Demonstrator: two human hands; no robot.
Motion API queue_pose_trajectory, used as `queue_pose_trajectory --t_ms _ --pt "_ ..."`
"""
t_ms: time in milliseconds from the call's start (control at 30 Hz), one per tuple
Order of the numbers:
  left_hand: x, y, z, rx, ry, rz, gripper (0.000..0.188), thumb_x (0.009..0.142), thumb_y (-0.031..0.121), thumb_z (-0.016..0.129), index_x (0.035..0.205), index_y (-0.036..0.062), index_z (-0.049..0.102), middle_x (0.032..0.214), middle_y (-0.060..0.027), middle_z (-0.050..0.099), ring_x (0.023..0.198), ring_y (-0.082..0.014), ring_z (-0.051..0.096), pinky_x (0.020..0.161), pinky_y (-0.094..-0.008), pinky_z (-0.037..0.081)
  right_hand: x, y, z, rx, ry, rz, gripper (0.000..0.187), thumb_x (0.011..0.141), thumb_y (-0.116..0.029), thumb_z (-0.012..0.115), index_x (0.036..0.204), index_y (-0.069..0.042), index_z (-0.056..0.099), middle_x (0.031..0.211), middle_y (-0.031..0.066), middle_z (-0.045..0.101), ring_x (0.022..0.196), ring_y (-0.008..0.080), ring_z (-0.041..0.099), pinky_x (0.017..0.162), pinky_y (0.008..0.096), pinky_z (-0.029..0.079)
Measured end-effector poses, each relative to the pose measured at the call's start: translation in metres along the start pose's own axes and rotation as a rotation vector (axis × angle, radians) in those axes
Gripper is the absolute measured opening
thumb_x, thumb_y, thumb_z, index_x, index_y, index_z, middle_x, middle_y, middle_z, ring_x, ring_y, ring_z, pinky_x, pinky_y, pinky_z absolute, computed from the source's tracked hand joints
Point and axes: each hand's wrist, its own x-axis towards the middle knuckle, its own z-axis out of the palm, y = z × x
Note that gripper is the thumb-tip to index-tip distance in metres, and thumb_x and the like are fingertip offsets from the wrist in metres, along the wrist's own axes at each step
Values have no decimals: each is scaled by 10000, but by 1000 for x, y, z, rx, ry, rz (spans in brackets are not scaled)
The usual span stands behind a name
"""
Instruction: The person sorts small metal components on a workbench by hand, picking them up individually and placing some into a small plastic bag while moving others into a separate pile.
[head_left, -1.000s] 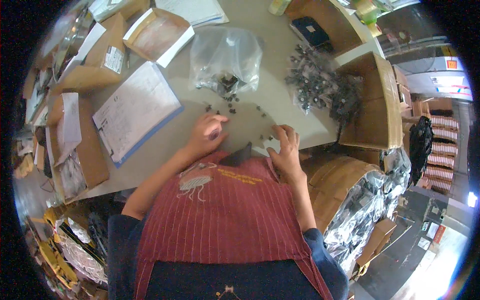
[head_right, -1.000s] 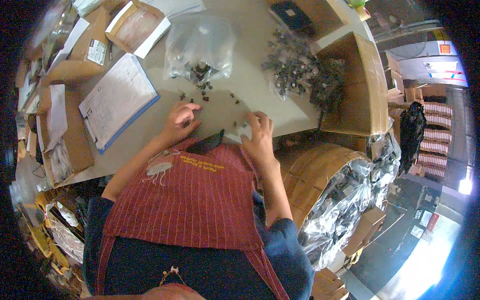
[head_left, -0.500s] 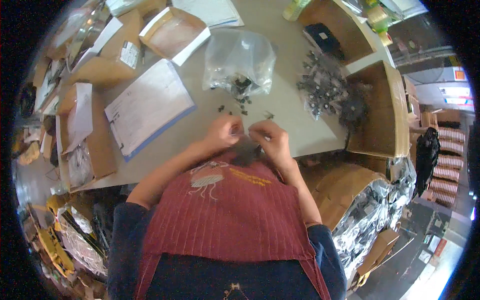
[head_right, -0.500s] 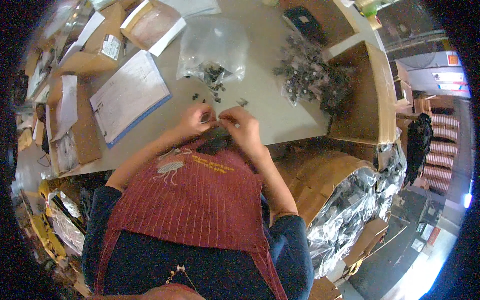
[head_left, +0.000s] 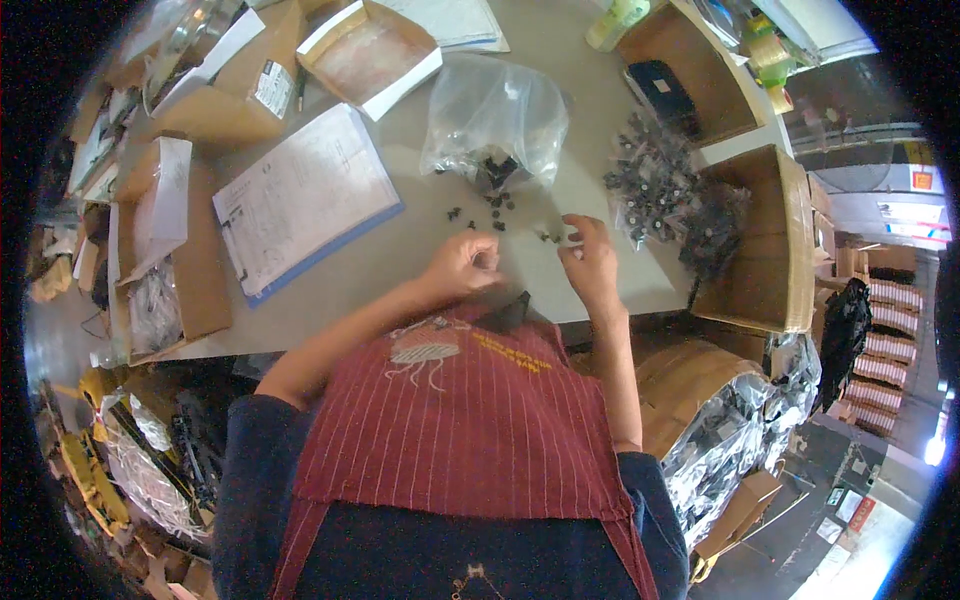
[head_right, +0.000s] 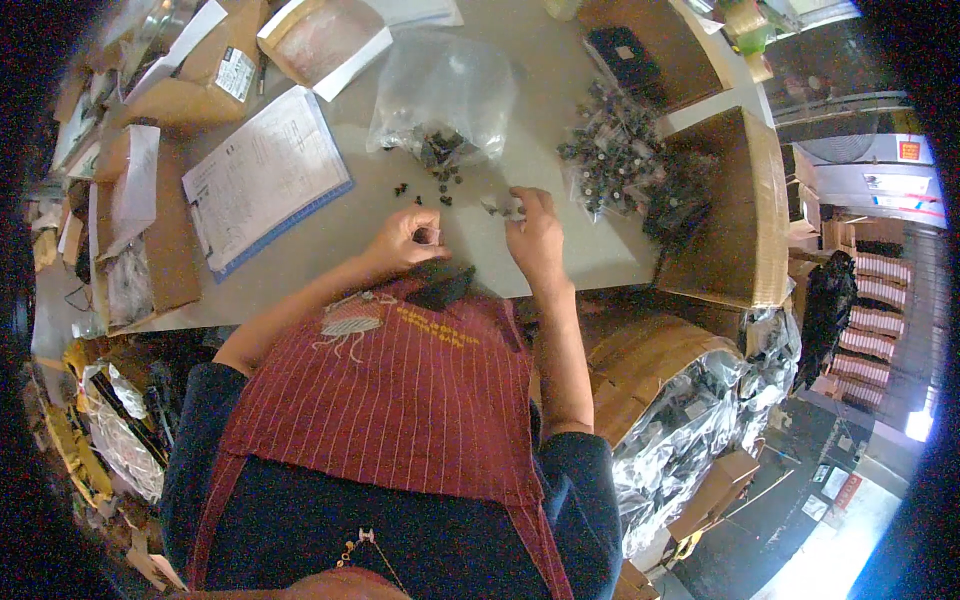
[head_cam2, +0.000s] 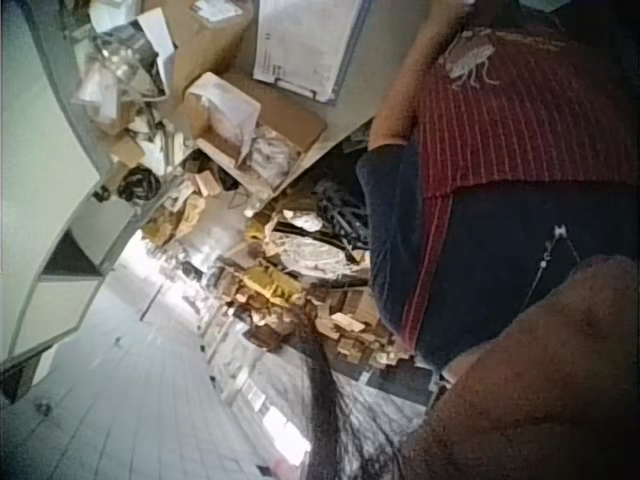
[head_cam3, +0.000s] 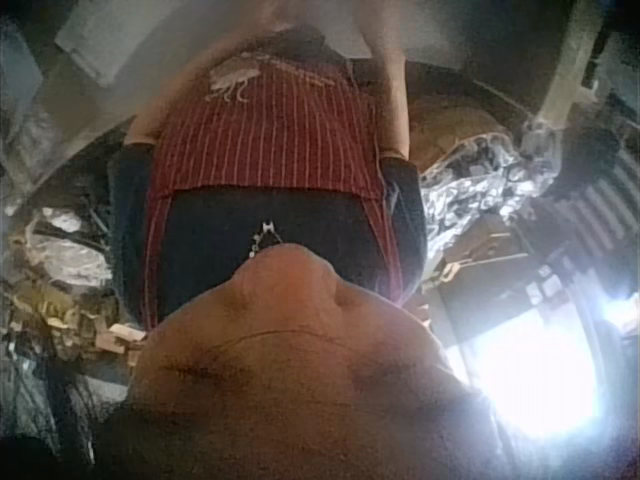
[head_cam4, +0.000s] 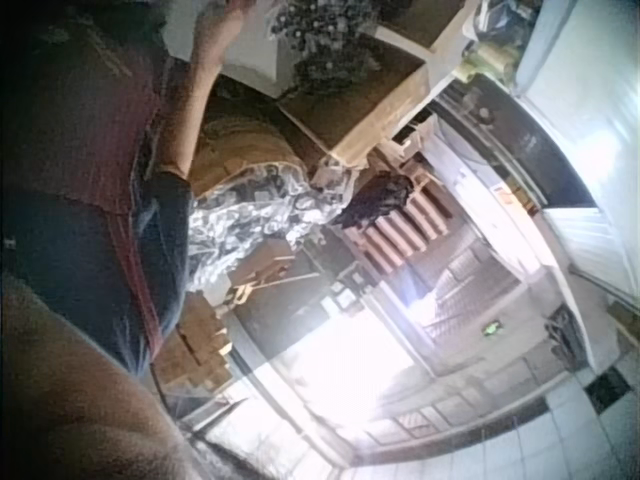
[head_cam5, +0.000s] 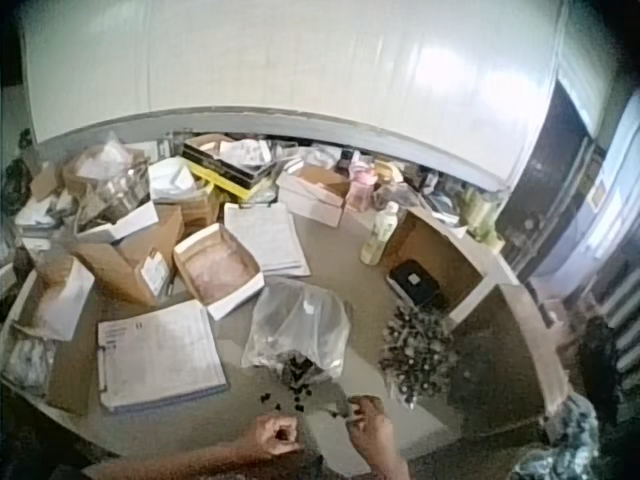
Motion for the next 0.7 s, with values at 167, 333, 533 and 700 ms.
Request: queue_pose_trajectory --t_ms 167,333,533,700 --pt "0 3 0 62 6 -9 258 788 130 790 769 51 545 688 -5 519 669 -113 481 631 -286 405 -2 1 20 -282 10 -265 211 801 -22 652 1002 -70 691 1006 128 644 918 361 609 792 449 519" --pt "0 18 -2 169 -24 -4 247 793 186 806 861 62 603 739 -15 550 701 -133 517 659 -292 419 -7 -8 22 -82 -90 -151 182 798 8 682 964 -57 715 982 122 664 909 328 647 780 400 538" --pt "-2 -1 2 345 41 -21 304 740 240 800 894 47 622 812 -71 606 789 -194 584 717 -346 449 -18 -67 18 190 -220 -309 232 772 37 725 994 -27 718 1038 143 677 946 310 672 808 366 547" --pt "-5 -5 2 113 128 60 247 746 185 770 789 34 579 691 -77 556 640 -229 539 603 -350 431 -10 -65 29 198 -175 -323 228 812 34 691 1027 -40 705 1042 150 674 898 307 680 794 386 553"
